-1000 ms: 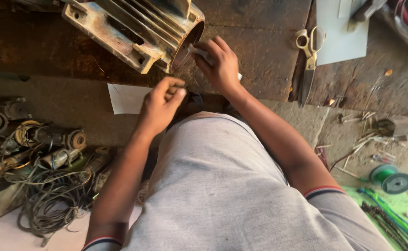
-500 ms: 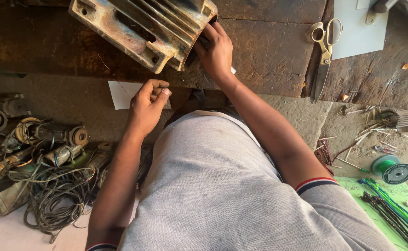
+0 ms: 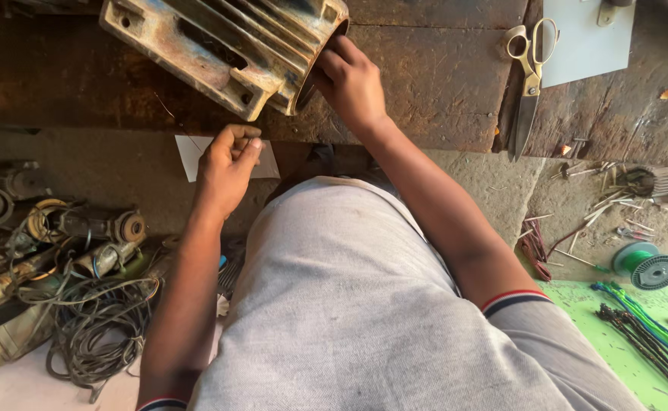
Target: The person cuts a strip of white paper with scissors and inserts it into the slots of an electric motor stator on the workbench, pressing it into place. They then pick up bundles of copper winding wire, gather them, and arrange the wire on the bench.
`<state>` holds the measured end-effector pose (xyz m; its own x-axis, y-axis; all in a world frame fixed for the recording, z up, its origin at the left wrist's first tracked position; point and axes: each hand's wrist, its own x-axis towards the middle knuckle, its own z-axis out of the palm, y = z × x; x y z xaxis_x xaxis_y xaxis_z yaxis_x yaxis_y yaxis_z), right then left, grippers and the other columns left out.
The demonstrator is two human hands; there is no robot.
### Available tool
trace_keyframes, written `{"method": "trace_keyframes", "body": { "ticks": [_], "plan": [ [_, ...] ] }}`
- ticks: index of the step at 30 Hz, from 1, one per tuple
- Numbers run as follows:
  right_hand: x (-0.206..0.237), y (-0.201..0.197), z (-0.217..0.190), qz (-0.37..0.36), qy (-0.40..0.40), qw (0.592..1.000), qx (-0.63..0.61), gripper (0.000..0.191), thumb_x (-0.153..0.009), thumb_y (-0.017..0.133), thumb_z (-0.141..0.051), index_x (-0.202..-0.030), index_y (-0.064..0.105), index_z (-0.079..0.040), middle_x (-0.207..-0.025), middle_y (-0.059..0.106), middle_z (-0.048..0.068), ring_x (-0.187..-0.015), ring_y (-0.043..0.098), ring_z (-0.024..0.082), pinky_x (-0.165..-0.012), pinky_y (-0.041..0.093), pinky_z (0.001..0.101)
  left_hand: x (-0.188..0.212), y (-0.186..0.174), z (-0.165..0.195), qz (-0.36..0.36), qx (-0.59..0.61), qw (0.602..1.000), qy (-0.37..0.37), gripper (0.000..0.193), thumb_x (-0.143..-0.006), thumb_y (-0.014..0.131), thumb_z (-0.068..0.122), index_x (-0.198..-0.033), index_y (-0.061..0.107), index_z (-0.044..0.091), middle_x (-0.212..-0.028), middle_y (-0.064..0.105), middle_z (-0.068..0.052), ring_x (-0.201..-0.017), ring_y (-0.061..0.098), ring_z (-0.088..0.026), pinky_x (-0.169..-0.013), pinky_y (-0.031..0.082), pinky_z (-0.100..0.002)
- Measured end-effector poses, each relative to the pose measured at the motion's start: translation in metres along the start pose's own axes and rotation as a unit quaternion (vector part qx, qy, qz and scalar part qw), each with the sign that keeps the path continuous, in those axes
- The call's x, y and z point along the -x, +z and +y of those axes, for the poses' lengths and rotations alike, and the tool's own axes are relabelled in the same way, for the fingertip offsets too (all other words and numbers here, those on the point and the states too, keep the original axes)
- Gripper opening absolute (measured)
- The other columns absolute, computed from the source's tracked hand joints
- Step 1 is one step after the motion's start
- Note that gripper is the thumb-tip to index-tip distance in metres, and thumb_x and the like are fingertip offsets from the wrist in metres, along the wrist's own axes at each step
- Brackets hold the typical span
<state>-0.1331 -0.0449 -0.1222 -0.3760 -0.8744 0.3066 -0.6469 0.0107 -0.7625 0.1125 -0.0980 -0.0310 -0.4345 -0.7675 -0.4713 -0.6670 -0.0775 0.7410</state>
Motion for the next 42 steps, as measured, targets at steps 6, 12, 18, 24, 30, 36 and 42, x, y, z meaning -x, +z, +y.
{"method": "trace_keyframes", "body": {
  "ticks": [6, 12, 18, 24, 30, 36, 42],
  "plan": [
    [0.016, -0.014, 0.003, 0.008, -0.035, 0.998, 0.043, 0.022, -0.088, 0.079, -0.01, -0.107, 0.07, -0.004, -0.108, 0.066, 0.01, -0.095, 0.069, 0.033, -0.081, 0.058, 0.0417, -0.007, -0.009, -0.004, 0.023, 0.009, 0.999, 0.023, 0.02, -0.102, 0.066, 0.019, -0.117, 0.066, 0.005, -0.098, 0.071, -0.001, -0.081, 0.065, -0.009, -0.075, 0.054, -0.026],
    [0.005, 0.002, -0.002, 0.034, -0.042, 0.998, 0.031, 0.018, -0.091, 0.078, -0.011, -0.106, 0.069, -0.007, -0.109, 0.066, 0.008, -0.099, 0.068, 0.032, -0.084, 0.059, 0.0416, -0.021, -0.011, -0.017, 0.018, 0.096, 0.995, 0.033, 0.012, -0.104, 0.065, 0.015, -0.112, 0.065, 0.006, -0.098, 0.072, 0.001, -0.082, 0.064, -0.008, -0.078, 0.055, -0.025],
    [0.016, -0.012, -0.004, 0.019, -0.017, 0.998, 0.06, 0.02, -0.087, 0.076, -0.009, -0.106, 0.069, -0.008, -0.106, 0.065, 0.01, -0.093, 0.068, 0.035, -0.08, 0.058, 0.0448, -0.037, -0.034, -0.015, 0.034, 0.096, 0.989, 0.103, 0.014, -0.106, 0.064, 0.015, -0.116, 0.063, 0.006, -0.097, 0.071, 0.002, -0.083, 0.064, -0.006, -0.075, 0.056, -0.024],
    [0.009, 0.007, -0.002, -0.006, 0.035, 0.999, 0.021, 0.022, -0.09, 0.078, -0.009, -0.109, 0.069, -0.008, -0.109, 0.065, 0.01, -0.096, 0.068, 0.033, -0.08, 0.058, 0.0448, -0.065, -0.061, -0.013, 0.106, 0.13, 0.985, 0.046, 0.021, -0.108, 0.067, 0.014, -0.126, 0.062, 0.005, -0.104, 0.062, 0.003, -0.081, 0.06, -0.007, -0.067, 0.046, -0.022],
    [0.011, 0.008, 0.002, 0.005, 0.0, 0.997, 0.072, 0.026, -0.083, 0.079, -0.012, -0.107, 0.068, -0.008, -0.106, 0.064, 0.013, -0.098, 0.067, 0.036, -0.082, 0.058, 0.0461, -0.105, -0.078, -0.04, 0.128, 0.166, 0.964, 0.162, 0.045, -0.117, 0.048, 0.023, -0.159, 0.041, 0.009, -0.126, 0.056, -0.003, -0.095, 0.05, -0.011, -0.084, 0.047, -0.028],
    [0.003, 0.015, 0.0, -0.024, 0.028, 0.998, 0.058, 0.032, -0.085, 0.078, -0.01, -0.116, 0.069, -0.006, -0.119, 0.066, 0.013, -0.101, 0.068, 0.034, -0.087, 0.059, 0.0424, -0.152, -0.064, -0.065, 0.135, 0.058, 0.97, 0.193, 0.059, -0.119, 0.035, 0.041, -0.162, 0.037, 0.0, -0.161, 0.04, -0.018, -0.147, 0.04, -0.034, -0.12, 0.032, -0.045],
    [0.027, 0.033, 0.005, 0.059, 0.36, 0.859, -0.359, 0.028, -0.103, 0.06, -0.011, -0.13, 0.062, -0.002, -0.118, 0.071, 0.013, -0.101, 0.071, 0.022, -0.085, 0.061, 0.0331, -0.141, -0.05, -0.064, 0.125, 0.117, 0.965, 0.201, 0.067, -0.107, 0.042, 0.057, -0.147, 0.049, 0.004, -0.141, 0.06, -0.017, -0.131, 0.06, -0.029, -0.114, 0.047, -0.041]
  ]
}}
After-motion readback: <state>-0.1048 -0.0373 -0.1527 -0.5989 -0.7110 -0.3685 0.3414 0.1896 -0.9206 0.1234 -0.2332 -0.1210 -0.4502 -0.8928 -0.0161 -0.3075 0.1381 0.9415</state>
